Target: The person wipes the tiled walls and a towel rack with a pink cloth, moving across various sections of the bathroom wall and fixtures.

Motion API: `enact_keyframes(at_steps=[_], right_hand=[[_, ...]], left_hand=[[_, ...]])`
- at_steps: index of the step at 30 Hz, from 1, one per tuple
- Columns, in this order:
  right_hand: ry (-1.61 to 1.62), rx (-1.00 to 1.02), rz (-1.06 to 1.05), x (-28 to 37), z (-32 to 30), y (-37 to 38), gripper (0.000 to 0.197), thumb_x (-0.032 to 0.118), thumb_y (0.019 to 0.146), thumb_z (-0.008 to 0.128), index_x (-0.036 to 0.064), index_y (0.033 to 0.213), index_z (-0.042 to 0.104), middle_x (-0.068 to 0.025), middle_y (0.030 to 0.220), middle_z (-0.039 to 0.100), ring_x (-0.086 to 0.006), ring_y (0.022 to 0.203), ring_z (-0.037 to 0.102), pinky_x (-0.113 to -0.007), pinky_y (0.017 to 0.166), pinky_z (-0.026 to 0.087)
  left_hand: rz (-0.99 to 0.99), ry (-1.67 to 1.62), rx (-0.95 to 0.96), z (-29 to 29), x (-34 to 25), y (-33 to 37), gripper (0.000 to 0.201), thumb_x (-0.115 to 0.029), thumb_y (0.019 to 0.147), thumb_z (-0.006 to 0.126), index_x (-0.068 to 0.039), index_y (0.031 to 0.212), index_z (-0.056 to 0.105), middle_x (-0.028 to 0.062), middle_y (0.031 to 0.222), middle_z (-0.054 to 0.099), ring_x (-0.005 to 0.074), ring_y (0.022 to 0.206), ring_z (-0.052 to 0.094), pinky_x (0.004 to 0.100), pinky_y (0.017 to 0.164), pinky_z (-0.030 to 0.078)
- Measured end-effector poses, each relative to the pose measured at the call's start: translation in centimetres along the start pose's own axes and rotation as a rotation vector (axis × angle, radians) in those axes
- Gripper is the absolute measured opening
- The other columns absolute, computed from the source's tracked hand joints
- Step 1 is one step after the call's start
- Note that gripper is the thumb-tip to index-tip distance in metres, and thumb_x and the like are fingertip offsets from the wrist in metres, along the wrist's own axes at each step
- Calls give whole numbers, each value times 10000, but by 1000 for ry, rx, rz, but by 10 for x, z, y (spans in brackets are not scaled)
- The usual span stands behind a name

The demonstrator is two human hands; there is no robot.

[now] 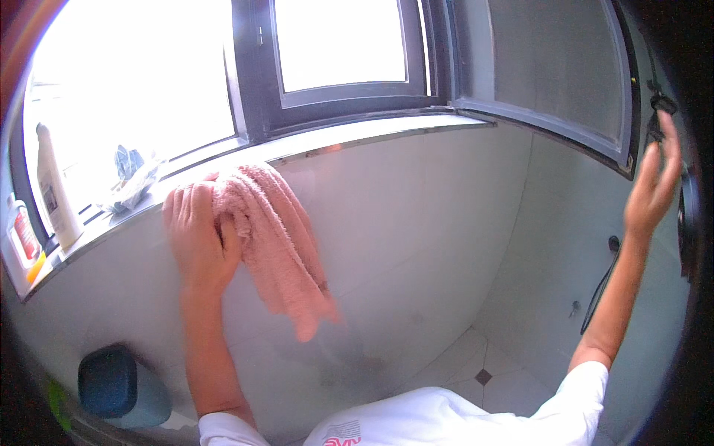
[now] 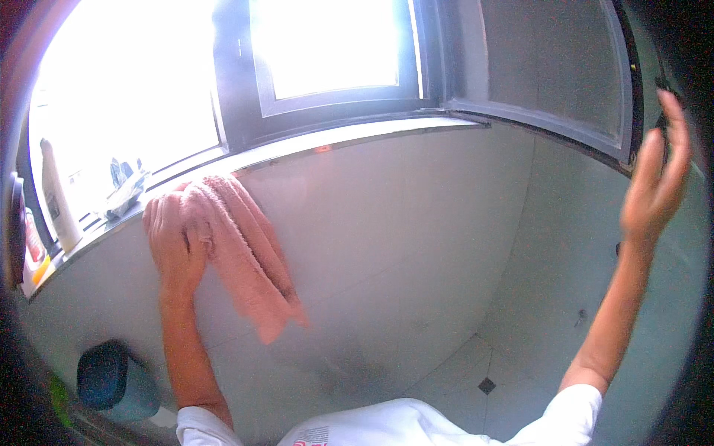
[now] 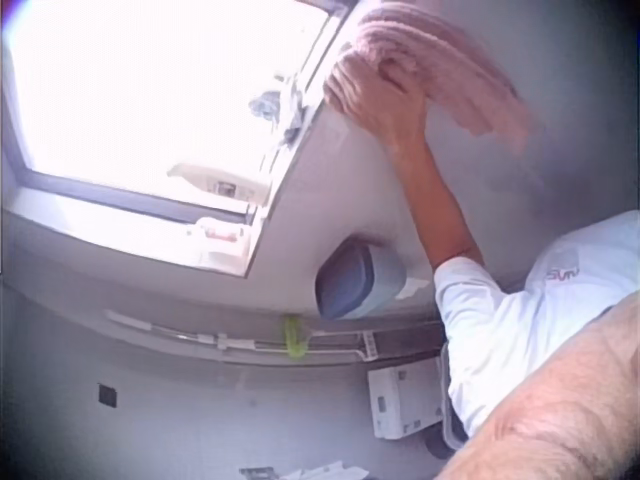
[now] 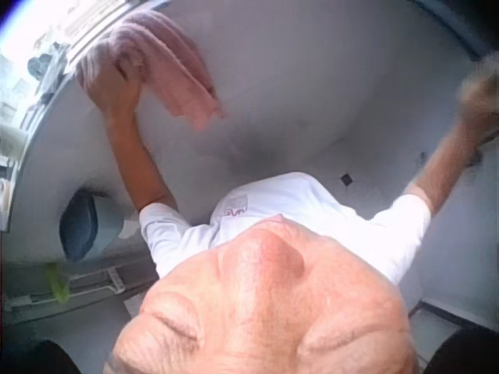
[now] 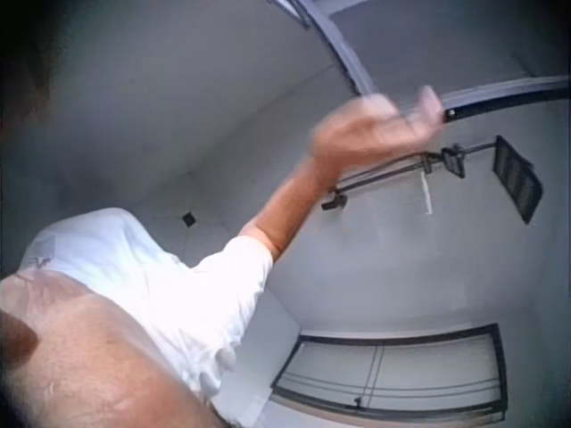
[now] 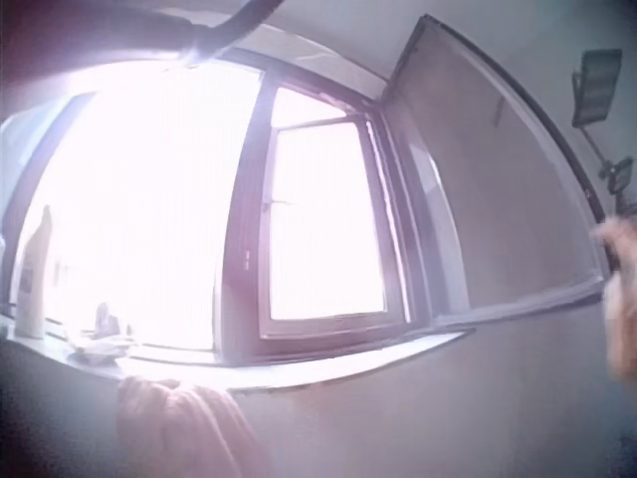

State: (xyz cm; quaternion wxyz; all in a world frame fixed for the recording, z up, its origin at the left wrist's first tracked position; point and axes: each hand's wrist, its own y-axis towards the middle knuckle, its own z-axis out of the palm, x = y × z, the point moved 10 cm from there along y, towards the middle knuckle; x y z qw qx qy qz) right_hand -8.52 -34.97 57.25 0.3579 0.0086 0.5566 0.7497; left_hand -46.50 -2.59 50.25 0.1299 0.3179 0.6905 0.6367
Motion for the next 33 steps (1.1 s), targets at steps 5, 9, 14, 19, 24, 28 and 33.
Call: enact_keyframes(at_steps=[5,9,14,19,24,28,33], right_hand=[[412,388,-88,201,120,-16,445,104,913,519,65,1351,453,-138,1364,491,-281,1352,376,-456,1132,284],[491,402,17,223,228,-6,431,76,909,523,77,1334,455,-125,1419,440,-270,1361,364,-465,1139,277],[471,600,-104,258,372,8,405,125,946,474,87,1348,437,-121,1431,421,-259,1374,341,-459,1136,272],[305,926,-151,273,473,10,406,171,973,391,114,1374,414,-106,1480,350,-244,1402,287,-444,1148,250],[328,1047,-221,305,552,-6,593,62,914,415,229,1467,282,-30,1568,178,-217,1456,142,-445,1187,179],[279,1041,-404,314,599,-35,637,26,894,419,234,1477,267,-22,1581,136,-216,1467,95,-467,1194,141],[259,834,-549,309,630,-57,724,54,894,469,263,1511,152,-26,1590,79,-234,1469,85,-498,1187,130]], left_hand=[[-35,34,44,1,14,-10,217,-159,811,480,-45,986,542,133,961,596,319,918,530,434,903,365],[-39,51,44,-6,10,-1,238,-214,838,496,-46,994,559,145,951,596,326,929,537,435,901,368],[-46,114,22,6,12,-11,351,-373,938,451,-46,996,565,147,999,598,339,999,536,465,965,357],[-114,72,-26,4,14,-12,259,-358,922,546,-102,961,555,119,1026,620,299,1055,567,481,1035,340],[-246,213,-114,-6,18,-12,293,-286,831,703,-109,943,498,83,1009,631,239,989,620,455,1054,365],[-221,366,-191,-1,38,-23,272,-302,884,642,-111,893,449,47,933,641,214,929,647,425,1012,403],[-199,457,-343,-3,72,-61,269,-333,963,510,-98,855,437,13,811,646,186,832,667,392,967,433]])
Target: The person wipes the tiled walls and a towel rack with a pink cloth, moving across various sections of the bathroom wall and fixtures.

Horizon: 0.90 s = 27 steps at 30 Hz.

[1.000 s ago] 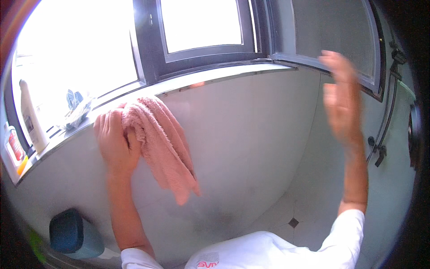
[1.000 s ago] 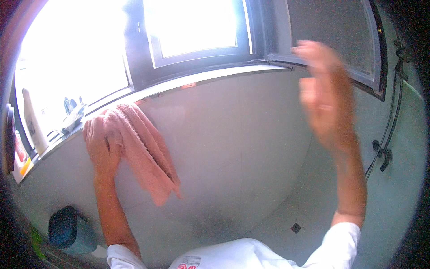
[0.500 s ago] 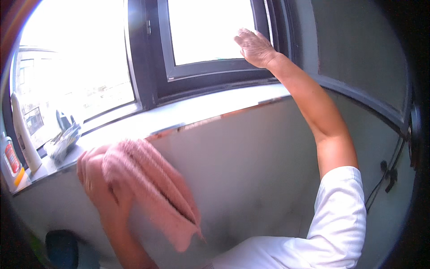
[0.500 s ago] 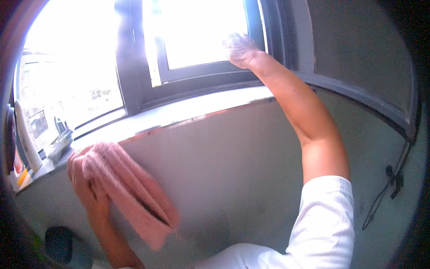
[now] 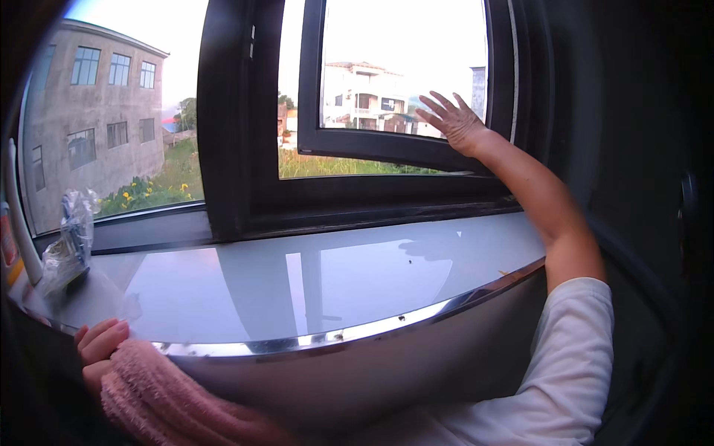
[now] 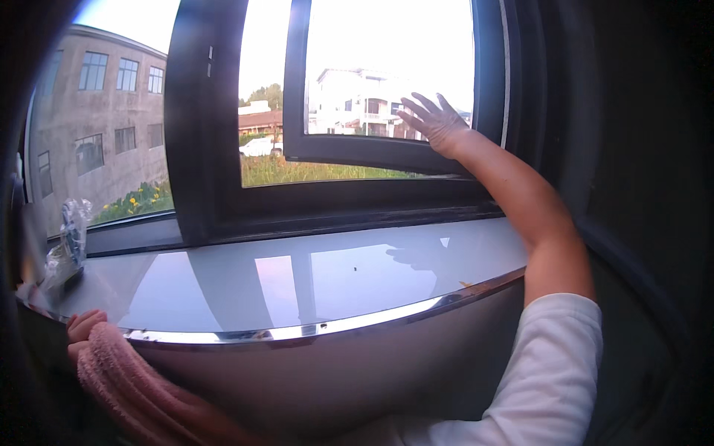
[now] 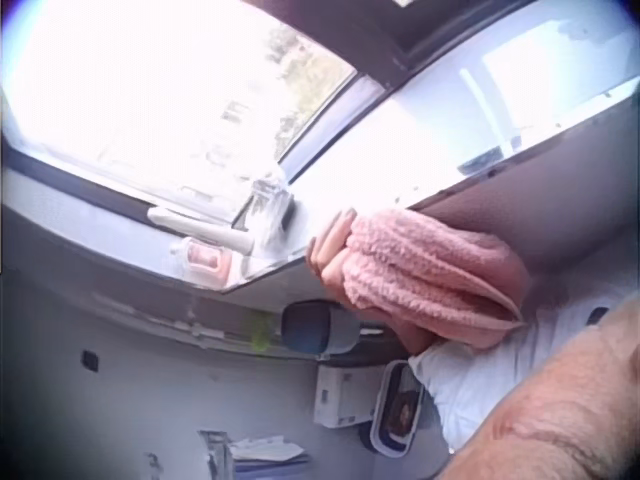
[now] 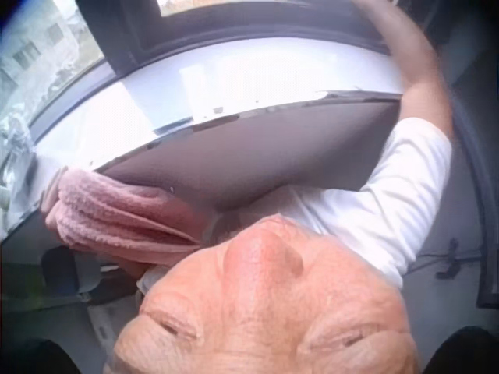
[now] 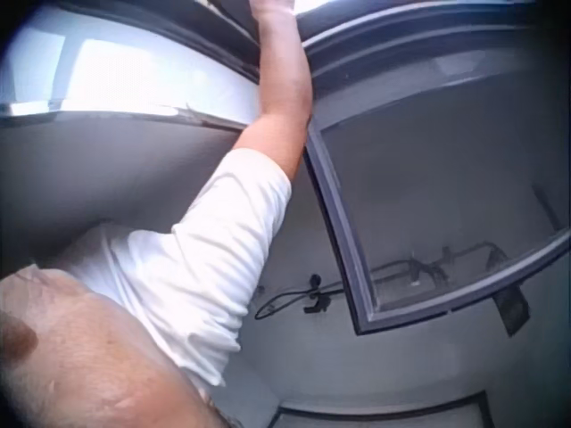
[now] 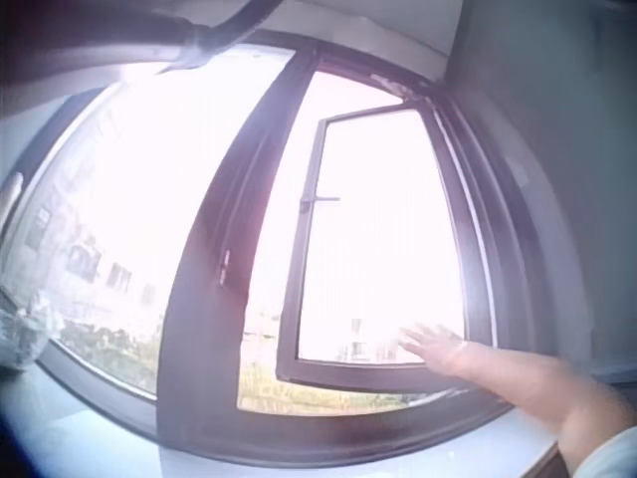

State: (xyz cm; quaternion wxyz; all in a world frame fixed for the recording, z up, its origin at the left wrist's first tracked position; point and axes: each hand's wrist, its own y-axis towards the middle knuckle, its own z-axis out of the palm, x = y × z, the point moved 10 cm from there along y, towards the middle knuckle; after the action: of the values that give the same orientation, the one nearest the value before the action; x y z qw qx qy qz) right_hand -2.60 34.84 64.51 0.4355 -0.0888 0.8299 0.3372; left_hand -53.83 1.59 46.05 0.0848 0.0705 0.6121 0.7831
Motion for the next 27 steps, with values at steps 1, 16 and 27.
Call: enact_keyframes(at_steps=[1,16,27], right_hand=[[-17,-22,0,-1,-3,-1,737,56,895,474,268,1514,135,-24,1591,69,-232,1469,82,-501,1186,131],[-76,430,80,39,41,87,733,148,858,567,214,1509,235,-17,1605,72,-252,1476,62,-660,1095,184],[479,372,249,1,13,86,509,82,868,414,122,1371,476,-128,1395,491,-289,1274,478,-449,1056,366]], left_hand=[[17,0,-7,-7,13,-3,271,-335,968,497,-95,854,442,13,796,644,186,818,668,392,961,435],[-79,114,-152,-16,35,-14,370,-366,987,372,-45,817,442,44,762,618,197,756,651,423,945,453],[-402,353,-254,-18,58,-7,336,-176,973,325,-23,704,455,18,567,582,135,561,637,334,807,550]])
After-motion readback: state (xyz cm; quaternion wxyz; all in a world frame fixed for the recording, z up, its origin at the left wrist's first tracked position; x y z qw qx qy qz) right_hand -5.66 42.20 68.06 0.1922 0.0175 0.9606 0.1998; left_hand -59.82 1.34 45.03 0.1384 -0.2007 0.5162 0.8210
